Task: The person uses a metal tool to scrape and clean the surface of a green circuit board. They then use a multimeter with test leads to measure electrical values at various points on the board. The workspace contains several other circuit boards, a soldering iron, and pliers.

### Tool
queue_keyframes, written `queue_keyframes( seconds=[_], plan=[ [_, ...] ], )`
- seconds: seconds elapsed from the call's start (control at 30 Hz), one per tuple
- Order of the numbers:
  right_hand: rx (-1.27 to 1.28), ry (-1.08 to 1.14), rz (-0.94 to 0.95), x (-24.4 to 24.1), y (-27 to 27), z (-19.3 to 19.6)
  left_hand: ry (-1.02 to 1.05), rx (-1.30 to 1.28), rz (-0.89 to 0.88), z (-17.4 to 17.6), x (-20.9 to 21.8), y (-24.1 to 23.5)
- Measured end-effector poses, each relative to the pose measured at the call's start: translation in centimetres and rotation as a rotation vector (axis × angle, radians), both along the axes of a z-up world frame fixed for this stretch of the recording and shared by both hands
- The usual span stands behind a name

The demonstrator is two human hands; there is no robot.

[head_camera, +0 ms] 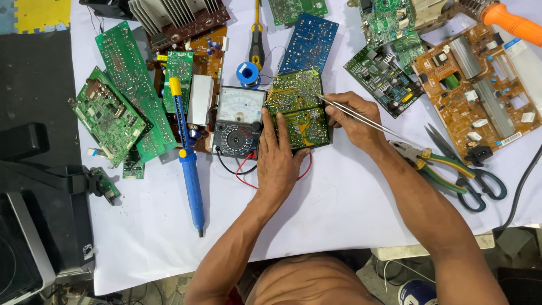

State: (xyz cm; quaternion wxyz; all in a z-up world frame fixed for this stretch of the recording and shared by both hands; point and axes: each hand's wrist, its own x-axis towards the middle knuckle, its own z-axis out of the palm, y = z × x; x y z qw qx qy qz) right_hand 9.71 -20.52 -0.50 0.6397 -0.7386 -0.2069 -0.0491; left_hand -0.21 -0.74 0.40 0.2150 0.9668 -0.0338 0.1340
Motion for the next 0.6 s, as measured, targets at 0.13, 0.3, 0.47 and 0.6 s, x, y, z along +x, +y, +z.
queue_keyframes(
  seconds=[0.13, 0.3, 0.47, 0.6],
  plan=[
    [-0.015, 0.064, 0.03, -0.3, -0.2, 0.5, 0.002, -0.003, 0.006, -0.1, 0.0, 0.0],
    [-0.015, 0.079, 0.004, -0.3, -0.2, 0.4, -0.011, -0.002, -0.002, 0.0, -0.1, 0.1],
    [-0.016, 0.071, -0.001, -0.4, 0.0, 0.6, -0.017, -0.004, -0.001, 0.1, 0.0, 0.1],
    [-0.037, 0.053, -0.033, -0.5, 0.3, 0.3, -0.012, -0.021, -0.011, -0.2, 0.0, 0.2]
  ],
)
